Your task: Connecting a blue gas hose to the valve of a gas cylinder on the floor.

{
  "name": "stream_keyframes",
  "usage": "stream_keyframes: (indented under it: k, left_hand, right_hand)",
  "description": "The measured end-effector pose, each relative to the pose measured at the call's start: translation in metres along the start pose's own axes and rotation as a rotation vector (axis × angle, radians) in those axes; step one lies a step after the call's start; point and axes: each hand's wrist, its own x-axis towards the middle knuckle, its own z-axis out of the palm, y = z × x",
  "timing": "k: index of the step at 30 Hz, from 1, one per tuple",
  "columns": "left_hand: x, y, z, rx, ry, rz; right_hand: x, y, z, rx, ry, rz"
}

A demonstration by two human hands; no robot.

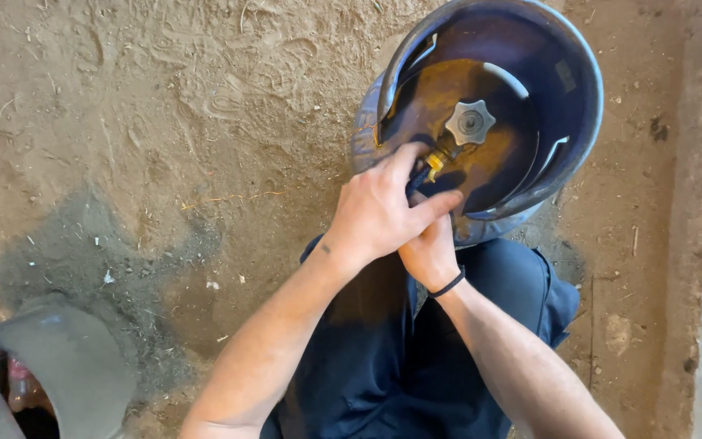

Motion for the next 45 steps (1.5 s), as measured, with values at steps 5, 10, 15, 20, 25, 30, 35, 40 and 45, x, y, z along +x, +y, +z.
stream_keyframes:
  k: [5, 10, 15, 20, 25, 30, 35, 40, 45]
  left_hand:
    - [0.02, -0.017, 0.006, -0.224, -0.145, -0.249]
    - [0.033, -0.022, 0.015, -0.179, -0.173, -0.293]
    - [0.026, -0.015, 0.033, 0.265, 0.153, -0.042]
    - [0.027, -0.024, 0.059, 0.716, 0.506, 0.242]
    - [0.01, -0.003, 0.025, 0.554, 0.264, 0.141]
    - [0.006, -0.002, 0.009, 0.213, 0.015, -0.084]
    - [0.021, -0.014, 0.033, 0.379, 0.059, -0.013]
    - [0.029, -0.031, 0.055, 0.652, 0.166, 0.115]
    - [0.028, -0.02, 0.034, 0.493, 0.053, 0.086]
  right_hand:
    - [0.003, -0.013, 0.002, 0.0, -0.01, 0.017]
    - [0.005, -0.014, 0.0, 0.003, -0.009, 0.065]
    - [0.005, 0.021, -0.006, -0.02, -0.021, 0.044]
    - [0.005, 0.018, -0.003, -0.027, -0.032, 0.031]
    - [0.005, 0.013, -0.003, -0.034, -0.038, 0.017]
    - [0.006, 0.01, -0.003, -0.037, -0.033, 0.007]
    - [0.005, 0.009, -0.006, -0.049, -0.035, 0.008]
    - [0.005, 0.009, -0.008, -0.052, -0.028, 0.007]
    - [0.003, 0.01, -0.009, -0.013, -0.034, 0.028]
